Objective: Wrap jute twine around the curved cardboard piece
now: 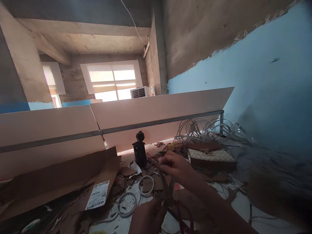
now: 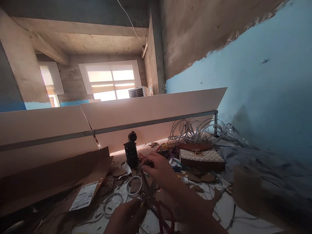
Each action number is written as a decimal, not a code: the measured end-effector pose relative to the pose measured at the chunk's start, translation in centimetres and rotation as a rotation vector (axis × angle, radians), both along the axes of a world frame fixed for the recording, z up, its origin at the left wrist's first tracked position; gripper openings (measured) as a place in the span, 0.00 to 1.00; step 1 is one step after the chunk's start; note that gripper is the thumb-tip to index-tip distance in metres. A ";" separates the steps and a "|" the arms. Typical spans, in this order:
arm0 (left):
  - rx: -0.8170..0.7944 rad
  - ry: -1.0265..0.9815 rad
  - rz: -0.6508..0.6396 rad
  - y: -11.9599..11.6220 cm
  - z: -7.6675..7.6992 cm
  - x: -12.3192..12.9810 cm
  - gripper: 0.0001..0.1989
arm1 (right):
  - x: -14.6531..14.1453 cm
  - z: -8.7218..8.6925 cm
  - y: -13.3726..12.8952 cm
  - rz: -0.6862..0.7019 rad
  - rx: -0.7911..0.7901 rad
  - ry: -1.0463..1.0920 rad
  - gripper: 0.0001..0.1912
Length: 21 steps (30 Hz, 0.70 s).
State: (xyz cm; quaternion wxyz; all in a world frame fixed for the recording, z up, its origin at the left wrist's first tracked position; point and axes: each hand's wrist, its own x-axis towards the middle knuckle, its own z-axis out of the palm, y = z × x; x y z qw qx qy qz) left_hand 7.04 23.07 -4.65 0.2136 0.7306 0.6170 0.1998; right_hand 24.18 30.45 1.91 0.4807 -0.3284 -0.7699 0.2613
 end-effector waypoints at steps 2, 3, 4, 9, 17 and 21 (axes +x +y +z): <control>0.001 -0.013 -0.005 0.0 -0.1 0.0 0.18 | -0.1 -0.1 0.1 -0.033 0.030 -0.020 0.06; 0.007 -0.021 -0.004 0.1 -0.2 0.0 0.18 | -0.1 -0.2 0.1 -0.059 0.051 -0.032 0.07; 0.017 -0.029 0.001 0.1 -0.2 -0.1 0.18 | -0.1 -0.2 0.1 -0.086 0.071 -0.045 0.06; 0.040 -0.098 -0.002 0.1 -0.2 -0.3 0.18 | 0.8 0.7 0.0 -0.182 0.118 -0.085 0.07; 0.065 -0.238 0.057 0.4 1.5 -2.2 0.21 | 4.2 0.8 2.3 -0.369 0.007 -0.081 0.09; 0.106 -0.244 0.092 0.8 2.3 -3.7 0.22 | 5.4 -1.6 5.5 -0.379 -0.115 -0.080 0.07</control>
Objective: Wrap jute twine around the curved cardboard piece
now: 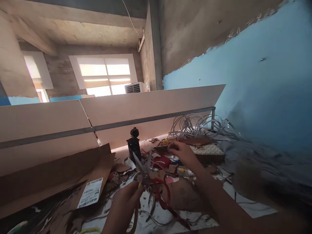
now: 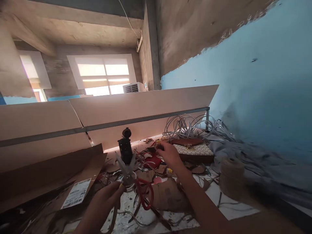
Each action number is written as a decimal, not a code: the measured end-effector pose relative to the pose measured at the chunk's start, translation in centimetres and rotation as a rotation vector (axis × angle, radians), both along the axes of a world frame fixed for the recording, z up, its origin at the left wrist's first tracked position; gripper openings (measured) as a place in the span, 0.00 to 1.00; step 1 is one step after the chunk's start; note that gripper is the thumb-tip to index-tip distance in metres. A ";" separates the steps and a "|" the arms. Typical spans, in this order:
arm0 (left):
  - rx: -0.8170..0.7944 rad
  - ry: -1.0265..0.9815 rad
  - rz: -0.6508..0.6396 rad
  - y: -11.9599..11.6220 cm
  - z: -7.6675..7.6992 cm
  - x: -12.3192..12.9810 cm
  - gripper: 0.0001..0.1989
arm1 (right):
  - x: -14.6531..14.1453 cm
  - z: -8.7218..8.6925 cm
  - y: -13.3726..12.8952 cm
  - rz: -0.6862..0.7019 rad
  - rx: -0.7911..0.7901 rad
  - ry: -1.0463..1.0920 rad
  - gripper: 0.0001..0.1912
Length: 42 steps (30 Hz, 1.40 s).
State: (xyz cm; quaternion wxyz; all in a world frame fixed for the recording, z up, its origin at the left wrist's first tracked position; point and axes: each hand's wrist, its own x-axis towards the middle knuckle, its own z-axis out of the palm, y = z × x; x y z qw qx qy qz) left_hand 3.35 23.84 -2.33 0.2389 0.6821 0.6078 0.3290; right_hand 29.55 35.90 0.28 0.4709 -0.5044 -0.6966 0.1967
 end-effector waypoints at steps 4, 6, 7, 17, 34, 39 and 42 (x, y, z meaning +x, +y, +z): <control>-0.008 -0.059 0.000 0.1 0.8 -0.9 0.21 | 0.2 -2.3 2.4 0.059 -0.078 0.020 0.11; -0.011 -0.086 -0.010 0.1 1.0 -1.1 0.21 | 0.1 -3.0 3.1 0.086 -0.106 0.031 0.10; -0.009 -0.093 -0.010 0.2 1.1 -1.1 0.21 | 0.0 -3.4 3.4 0.099 -0.120 0.039 0.10; -0.021 -0.126 -0.022 0.4 0.6 -0.9 0.23 | -0.6 -5.6 4.9 0.175 -0.205 0.119 0.15; 0.026 -0.092 0.006 0.1 0.9 -0.7 0.22 | -1.1 -4.9 3.7 0.186 -0.185 0.177 0.11; 0.047 -0.087 0.024 -0.2 1.1 -0.6 0.22 | -1.3 -5.0 3.8 0.165 -0.176 0.155 0.14; 0.047 -0.089 0.022 -0.2 1.0 -0.6 0.22 | -1.4 -4.6 3.1 0.180 -0.141 0.163 0.08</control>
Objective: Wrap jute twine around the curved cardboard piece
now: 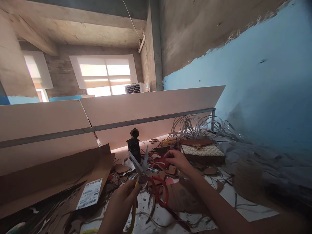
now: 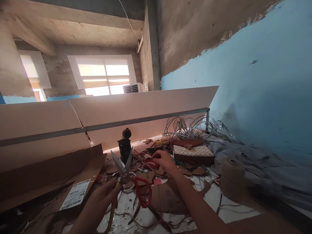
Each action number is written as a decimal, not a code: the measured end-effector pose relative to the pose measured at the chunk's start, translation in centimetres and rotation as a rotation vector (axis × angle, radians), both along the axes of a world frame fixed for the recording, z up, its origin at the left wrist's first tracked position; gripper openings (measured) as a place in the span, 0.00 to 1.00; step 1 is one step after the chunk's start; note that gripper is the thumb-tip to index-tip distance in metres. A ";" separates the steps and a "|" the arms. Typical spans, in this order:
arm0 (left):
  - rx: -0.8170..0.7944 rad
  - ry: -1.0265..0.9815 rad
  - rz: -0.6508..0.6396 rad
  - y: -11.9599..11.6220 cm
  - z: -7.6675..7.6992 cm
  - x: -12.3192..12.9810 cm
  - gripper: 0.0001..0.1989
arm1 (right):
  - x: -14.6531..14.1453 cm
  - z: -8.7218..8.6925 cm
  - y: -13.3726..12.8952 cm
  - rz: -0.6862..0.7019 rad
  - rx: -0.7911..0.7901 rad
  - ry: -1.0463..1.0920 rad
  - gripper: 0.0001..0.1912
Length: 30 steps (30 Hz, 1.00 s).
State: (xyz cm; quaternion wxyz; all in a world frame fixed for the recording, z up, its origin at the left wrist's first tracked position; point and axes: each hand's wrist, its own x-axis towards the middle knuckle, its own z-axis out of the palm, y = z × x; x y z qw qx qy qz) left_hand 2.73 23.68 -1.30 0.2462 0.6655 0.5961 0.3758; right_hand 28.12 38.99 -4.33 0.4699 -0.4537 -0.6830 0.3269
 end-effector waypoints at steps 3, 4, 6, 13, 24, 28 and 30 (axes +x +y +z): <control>0.005 -0.006 -0.006 0.1 -0.1 0.0 0.23 | -0.1 0.5 -0.7 0.049 0.015 0.017 0.21; 0.006 -0.006 -0.008 0.1 -0.1 0.0 0.23 | -0.1 0.7 -0.9 0.064 0.014 0.018 0.24; 0.004 0.000 -0.011 0.2 -0.1 0.1 0.23 | -0.1 0.8 -0.9 0.075 0.010 0.012 0.21; -0.047 0.022 -0.010 0.0 0.0 0.2 0.23 | -0.1 0.4 -0.5 -0.037 0.014 -0.032 0.07; -0.066 -0.001 -0.016 0.2 -0.5 0.3 0.24 | 0.3 0.3 -0.1 -0.036 0.003 -0.021 0.08; -0.056 -0.002 -0.024 0.3 -0.5 0.4 0.23 | 0.3 0.0 0.4 -0.027 0.001 0.006 0.12; -0.063 0.004 -0.029 0.3 -0.6 0.4 0.23 | 0.4 0.0 0.4 -0.005 0.001 0.016 0.14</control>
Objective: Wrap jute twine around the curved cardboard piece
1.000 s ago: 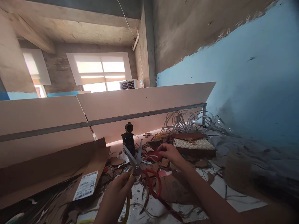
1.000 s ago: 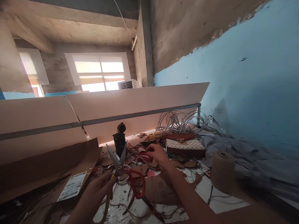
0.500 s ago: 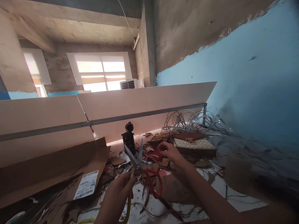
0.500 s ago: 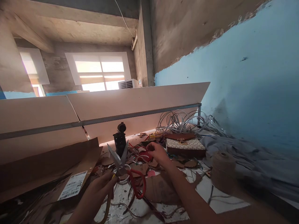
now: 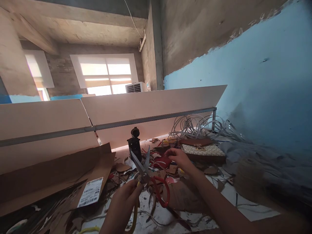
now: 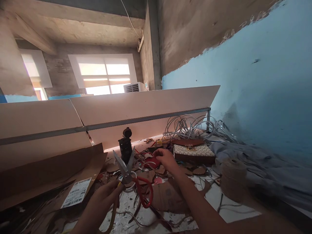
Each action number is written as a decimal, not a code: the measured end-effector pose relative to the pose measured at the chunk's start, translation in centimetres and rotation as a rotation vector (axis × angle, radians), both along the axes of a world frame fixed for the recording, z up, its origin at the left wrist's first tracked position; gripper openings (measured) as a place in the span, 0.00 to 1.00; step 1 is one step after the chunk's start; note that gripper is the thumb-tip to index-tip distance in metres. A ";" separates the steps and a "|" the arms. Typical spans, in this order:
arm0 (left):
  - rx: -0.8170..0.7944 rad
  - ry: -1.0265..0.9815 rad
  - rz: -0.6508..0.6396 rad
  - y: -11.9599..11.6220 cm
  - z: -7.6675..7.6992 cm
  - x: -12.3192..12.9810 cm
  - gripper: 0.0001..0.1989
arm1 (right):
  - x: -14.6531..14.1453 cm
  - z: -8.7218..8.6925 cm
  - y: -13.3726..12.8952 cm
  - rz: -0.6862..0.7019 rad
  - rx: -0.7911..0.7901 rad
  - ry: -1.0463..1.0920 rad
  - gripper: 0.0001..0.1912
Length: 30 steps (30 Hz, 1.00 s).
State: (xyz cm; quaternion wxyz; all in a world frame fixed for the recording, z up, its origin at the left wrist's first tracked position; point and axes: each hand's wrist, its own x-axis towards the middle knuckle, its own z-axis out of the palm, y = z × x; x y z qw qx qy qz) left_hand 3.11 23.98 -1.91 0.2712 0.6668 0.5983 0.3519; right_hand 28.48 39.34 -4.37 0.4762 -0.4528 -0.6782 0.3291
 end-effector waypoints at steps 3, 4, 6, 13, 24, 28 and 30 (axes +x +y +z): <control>-0.011 0.003 -0.003 0.0 -0.2 0.0 0.23 | 0.0 -0.1 0.0 0.014 0.000 -0.002 0.14; -0.016 0.002 -0.003 0.0 -0.2 0.0 0.22 | 0.0 -0.1 0.0 0.004 0.000 -0.007 0.14; -0.020 -0.002 -0.005 -0.1 -0.3 0.0 0.21 | 0.0 -0.2 0.1 -0.022 -0.003 -0.020 0.12; -0.021 0.001 -0.008 -0.1 -0.5 0.0 0.22 | -0.1 0.4 -0.5 -0.042 -0.006 -0.045 0.10; -0.015 0.011 -0.010 0.1 -0.4 0.1 0.22 | -0.1 0.3 -0.3 -0.059 -0.031 -0.072 0.10; -0.009 0.019 -0.004 0.1 -0.6 0.1 0.22 | 0.0 0.2 -0.3 -0.055 -0.022 -0.074 0.09; -0.004 0.015 -0.005 0.1 -0.6 0.1 0.22 | 0.0 0.2 -0.3 -0.051 -0.015 -0.075 0.09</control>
